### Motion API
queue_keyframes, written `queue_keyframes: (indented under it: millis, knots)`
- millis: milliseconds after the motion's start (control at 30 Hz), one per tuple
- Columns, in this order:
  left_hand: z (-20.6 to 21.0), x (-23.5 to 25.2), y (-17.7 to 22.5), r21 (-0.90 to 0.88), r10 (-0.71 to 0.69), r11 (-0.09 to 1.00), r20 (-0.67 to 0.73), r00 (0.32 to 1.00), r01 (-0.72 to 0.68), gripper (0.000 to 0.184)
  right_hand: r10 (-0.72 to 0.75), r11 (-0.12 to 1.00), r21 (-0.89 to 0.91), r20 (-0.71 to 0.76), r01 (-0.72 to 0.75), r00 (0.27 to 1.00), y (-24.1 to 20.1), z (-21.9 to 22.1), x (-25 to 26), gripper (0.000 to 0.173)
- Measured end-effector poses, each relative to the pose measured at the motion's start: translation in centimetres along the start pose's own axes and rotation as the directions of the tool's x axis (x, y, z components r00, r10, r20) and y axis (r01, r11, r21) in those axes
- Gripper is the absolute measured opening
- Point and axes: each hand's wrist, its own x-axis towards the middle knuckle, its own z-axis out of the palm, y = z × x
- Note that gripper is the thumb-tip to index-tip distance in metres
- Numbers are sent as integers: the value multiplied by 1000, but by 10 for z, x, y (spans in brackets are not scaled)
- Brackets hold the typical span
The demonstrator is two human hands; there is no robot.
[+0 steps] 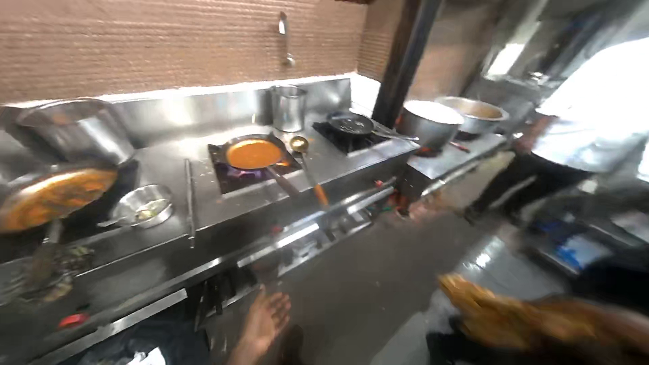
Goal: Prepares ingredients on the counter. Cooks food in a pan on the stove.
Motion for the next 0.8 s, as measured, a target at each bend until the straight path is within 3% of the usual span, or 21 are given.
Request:
queue_keyframes:
  millis: [100, 233, 300, 400, 567, 633, 733, 800]
  knots:
    - [52, 4, 76, -83, 108, 992, 246, 963, -90, 73, -299, 954, -46, -224, 296, 928, -18, 61, 174, 25]
    - [142, 38, 161, -250, 249, 956, 411, 877, -154, 58, -367, 911, 108, -231, 399, 901, -111, 144, 390, 12]
    - [175, 59, 188, -371, 261, 923, 414, 872, -100, 51, -326, 918, 191, -137, 348, 935, -155, 197, 477, 15]
    - [203, 72, 213, -455, 198, 890, 345, 917, -21, 38, -169, 941, 305, 58, 144, 984, -201, 277, 581, 19]
    - [204, 71, 223, -497, 90, 868, 174, 981, 8, 21, -60, 862, 487, 375, -141, 925, -207, 385, 662, 22]
    - [201, 67, 223, -484, 87, 875, 161, 983, 2, 21, -54, 953, 291, 454, -91, 889, -203, 398, 678, 26]
    - [201, 54, 217, -383, 134, 920, 128, 983, -76, 16, -112, 983, -91, 408, 162, 906, -211, 357, 689, 37]
    - [201, 48, 211, -286, 166, 948, 65, 984, -141, 12, -224, 960, -100, 279, 261, 934, -209, 290, 668, 42]
